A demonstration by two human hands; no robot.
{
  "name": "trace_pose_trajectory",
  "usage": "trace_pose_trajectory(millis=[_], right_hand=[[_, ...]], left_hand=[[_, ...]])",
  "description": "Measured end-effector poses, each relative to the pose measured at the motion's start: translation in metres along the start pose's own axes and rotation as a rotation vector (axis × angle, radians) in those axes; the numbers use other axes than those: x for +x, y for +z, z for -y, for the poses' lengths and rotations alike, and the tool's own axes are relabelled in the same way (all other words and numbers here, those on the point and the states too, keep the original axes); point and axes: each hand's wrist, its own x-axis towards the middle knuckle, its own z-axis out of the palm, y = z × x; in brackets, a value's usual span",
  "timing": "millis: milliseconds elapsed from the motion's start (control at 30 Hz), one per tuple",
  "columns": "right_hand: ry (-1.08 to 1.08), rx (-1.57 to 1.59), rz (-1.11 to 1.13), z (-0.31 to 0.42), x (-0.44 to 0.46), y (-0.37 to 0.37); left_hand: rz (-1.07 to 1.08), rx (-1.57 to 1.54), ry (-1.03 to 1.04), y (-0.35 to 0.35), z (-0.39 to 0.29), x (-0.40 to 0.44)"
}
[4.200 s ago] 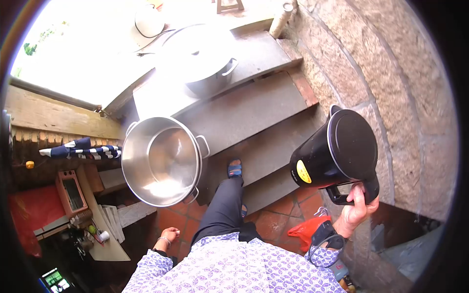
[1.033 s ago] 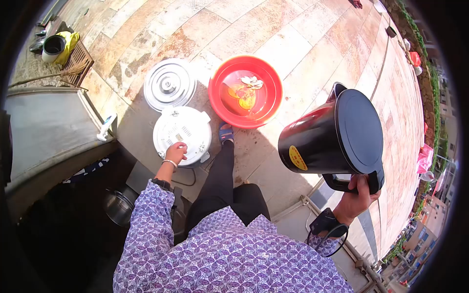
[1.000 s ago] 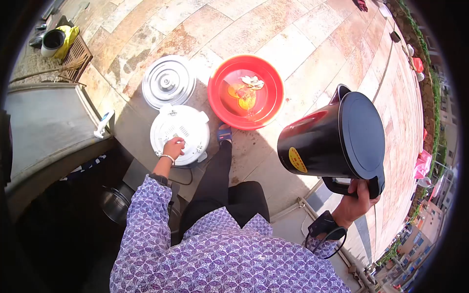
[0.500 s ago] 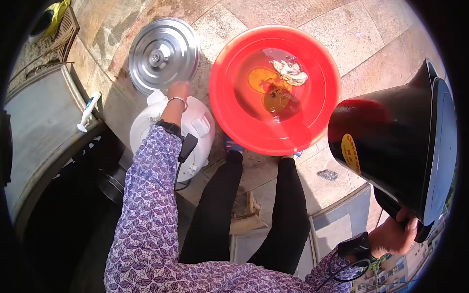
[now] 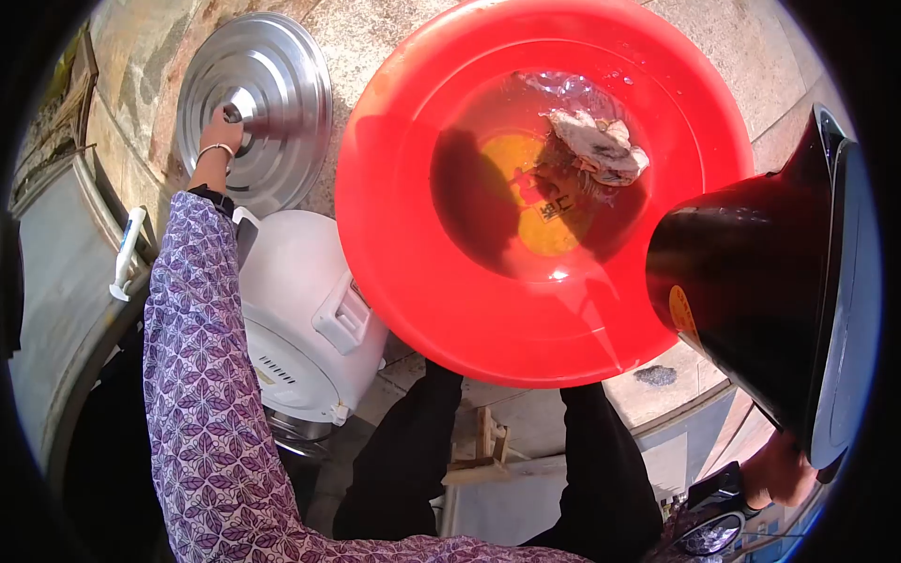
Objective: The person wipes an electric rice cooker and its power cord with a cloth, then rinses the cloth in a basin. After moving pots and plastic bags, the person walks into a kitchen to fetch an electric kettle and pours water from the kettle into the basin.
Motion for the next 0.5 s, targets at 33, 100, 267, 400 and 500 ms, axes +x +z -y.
trace_pose_trajectory(millis=[33, 100, 267, 400, 500], right_hand=[[0.017, 0.046, 0.093, 0.0, -0.001, 0.002], [0.039, 0.154, 0.278, 0.003, 0.001, 0.008], [-0.258, -0.221, 0.286, 0.001, 0.03, -0.047], [-0.048, 0.188, 0.09, 0.003, 0.03, -0.012], [-0.192, -0.069, 0.043, -0.004, 0.04, -0.008]], left_hand=[[-0.025, -0.02, -0.012, 0.001, 0.002, 0.003], [0.065, -0.048, -0.018, -0.007, 0.008, 0.005], [-0.334, -0.445, -0.092, 0.044, 0.05, 0.012], [-0.218, -0.201, -0.121, 0.036, 0.039, 0.026], [-0.201, -0.469, -0.2, 0.038, 0.037, 0.037]])
